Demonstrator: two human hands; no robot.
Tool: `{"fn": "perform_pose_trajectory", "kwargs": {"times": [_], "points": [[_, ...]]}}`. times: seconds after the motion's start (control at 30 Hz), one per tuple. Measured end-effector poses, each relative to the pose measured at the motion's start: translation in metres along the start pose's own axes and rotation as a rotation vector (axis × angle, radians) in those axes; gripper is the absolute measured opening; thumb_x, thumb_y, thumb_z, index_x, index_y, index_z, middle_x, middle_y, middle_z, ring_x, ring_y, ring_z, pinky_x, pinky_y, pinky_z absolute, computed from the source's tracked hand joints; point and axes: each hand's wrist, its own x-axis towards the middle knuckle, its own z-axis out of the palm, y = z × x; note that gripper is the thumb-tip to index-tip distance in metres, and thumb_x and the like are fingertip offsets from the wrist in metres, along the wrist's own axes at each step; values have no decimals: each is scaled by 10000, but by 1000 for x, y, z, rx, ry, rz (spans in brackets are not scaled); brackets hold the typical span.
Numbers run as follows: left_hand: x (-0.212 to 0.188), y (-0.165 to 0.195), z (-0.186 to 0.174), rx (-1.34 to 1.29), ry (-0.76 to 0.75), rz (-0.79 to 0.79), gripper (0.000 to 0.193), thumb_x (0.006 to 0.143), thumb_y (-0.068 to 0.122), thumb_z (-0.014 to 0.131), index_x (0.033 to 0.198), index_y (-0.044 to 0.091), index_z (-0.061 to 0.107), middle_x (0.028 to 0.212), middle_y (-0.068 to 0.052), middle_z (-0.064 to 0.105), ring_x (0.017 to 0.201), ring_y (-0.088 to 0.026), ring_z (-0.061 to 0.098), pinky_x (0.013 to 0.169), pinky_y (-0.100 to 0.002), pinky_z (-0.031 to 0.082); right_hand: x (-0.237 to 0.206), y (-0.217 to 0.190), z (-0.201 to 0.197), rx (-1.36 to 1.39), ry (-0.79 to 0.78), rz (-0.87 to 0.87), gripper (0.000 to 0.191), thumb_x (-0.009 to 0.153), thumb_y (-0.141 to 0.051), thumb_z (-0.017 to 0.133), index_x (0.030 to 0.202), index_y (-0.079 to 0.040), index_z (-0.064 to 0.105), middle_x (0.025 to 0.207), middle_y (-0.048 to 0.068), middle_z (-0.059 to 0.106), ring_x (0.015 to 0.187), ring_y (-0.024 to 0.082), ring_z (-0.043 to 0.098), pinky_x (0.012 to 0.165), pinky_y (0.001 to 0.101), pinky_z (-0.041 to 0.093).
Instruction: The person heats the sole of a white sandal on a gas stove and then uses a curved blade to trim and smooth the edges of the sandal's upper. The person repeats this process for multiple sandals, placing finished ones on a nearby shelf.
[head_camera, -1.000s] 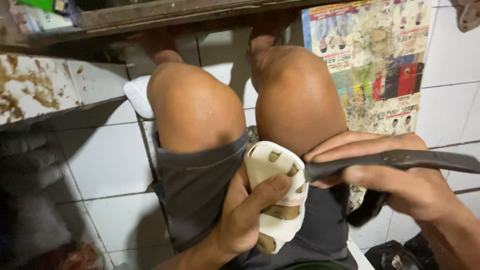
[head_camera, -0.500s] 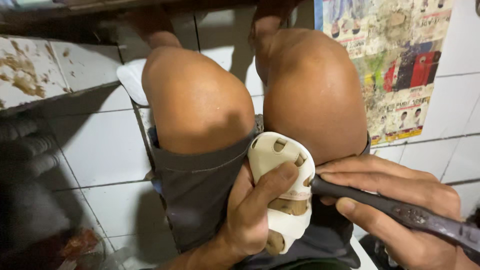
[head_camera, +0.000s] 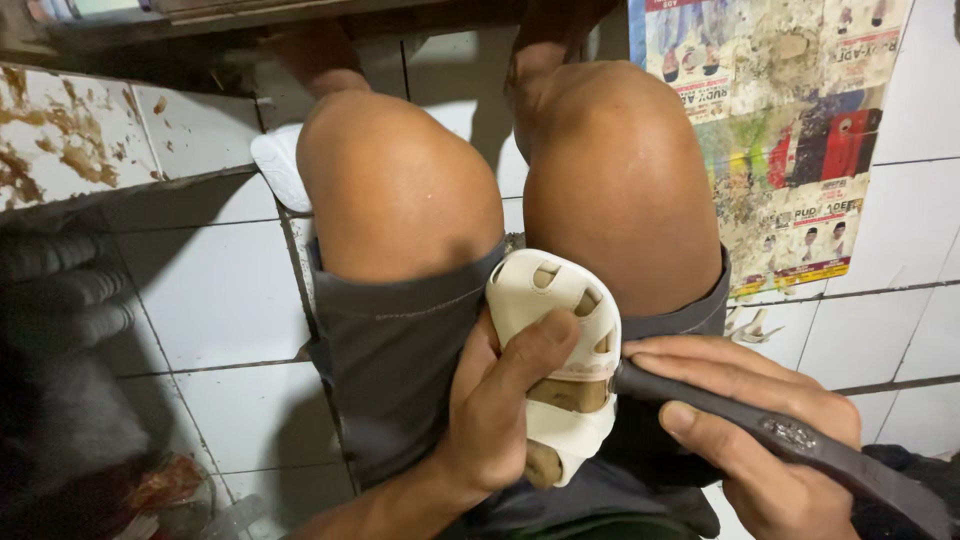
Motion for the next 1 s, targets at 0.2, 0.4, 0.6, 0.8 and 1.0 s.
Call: {"fn": "perform_pose_trajectory", "kwargs": {"times": [0.2,0.4,0.6,0.8,1.0], "points": [[-2,5,0,-33,48,-63,325,932,251,680,1170,43,603,916,-61,678,733,-123,629,620,-278,506,18,-6,-7,-48,19,16,349,830,-110,671,1109,75,773,1151,224,743,1099,311,723,966,366,577],[-1,13,0,-61,-38,-95,378,946,267,697,1210,15,601,986,-72,659,859,-135,628,742,-279,503,41,-24,-15,-29,-111,-36,340,853,-130,697,1100,90,775,1118,236,742,1062,331,730,947,395,605],[0,18,2,109,-44,-27,429,931,278,723,1224,31,530,1015,-65,636,899,-118,612,787,-275,509,55,-19,-33,148,-288,44,385,821,-104,686,1091,151,788,1147,289,726,1031,384,734,917,412,594],[1,18,6,129,-32,-27,458,887,211,759,1207,41,479,1007,-74,634,854,-110,613,723,-286,522,55,-13,-34,244,-248,50,373,837,-125,689,1089,136,776,1155,290,717,960,395,757,864,443,637],[-1,30,8,338,-111,-90,413,909,166,760,1190,16,498,957,-84,626,784,-101,598,676,-267,499,80,-31,-46,-7,-526,-61,366,800,-151,714,1074,69,817,1102,229,756,1001,347,754,879,408,605]]}}
